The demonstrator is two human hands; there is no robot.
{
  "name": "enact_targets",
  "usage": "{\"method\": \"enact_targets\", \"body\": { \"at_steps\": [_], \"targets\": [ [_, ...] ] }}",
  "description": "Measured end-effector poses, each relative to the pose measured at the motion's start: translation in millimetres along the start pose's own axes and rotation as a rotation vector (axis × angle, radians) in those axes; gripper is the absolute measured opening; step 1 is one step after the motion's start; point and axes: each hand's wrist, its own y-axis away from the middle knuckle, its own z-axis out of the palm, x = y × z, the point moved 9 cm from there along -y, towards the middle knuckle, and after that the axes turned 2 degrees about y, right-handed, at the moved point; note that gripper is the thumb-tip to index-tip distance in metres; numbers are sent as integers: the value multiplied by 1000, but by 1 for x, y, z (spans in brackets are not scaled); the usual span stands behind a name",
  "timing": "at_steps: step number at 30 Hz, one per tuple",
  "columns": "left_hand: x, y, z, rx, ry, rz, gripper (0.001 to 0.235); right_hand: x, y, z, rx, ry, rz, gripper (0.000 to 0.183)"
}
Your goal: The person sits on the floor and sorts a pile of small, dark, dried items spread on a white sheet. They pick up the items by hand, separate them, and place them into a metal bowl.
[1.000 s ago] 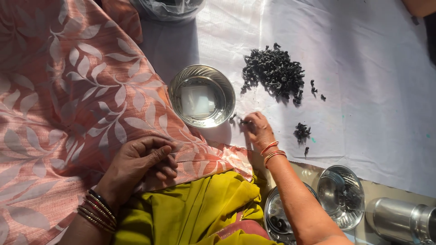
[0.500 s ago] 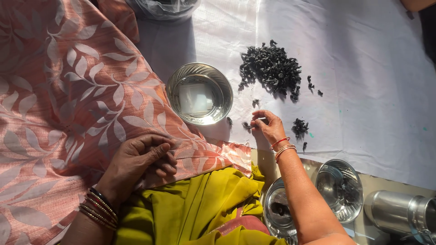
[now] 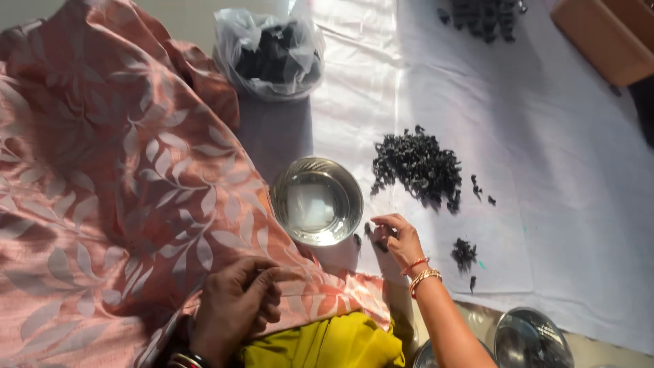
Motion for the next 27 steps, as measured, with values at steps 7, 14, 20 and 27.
{"method": "enact_targets", "body": {
  "at_steps": [7,14,20,27],
  "targets": [
    [95,19,47,411,-1453,889,45,-15,-63,-21,222,227,-118,57],
    [101,-6,43,382,-1611,559,38,29,-69,-12,107,-63,22,59],
    [99,-15,44,436,-1635,597,34,57,-32,-42,233,-272,352,27],
    [99,-10,38,457,-1620,699,38,-38,-37,-1,25,-5,-2,30]
  ]
}}
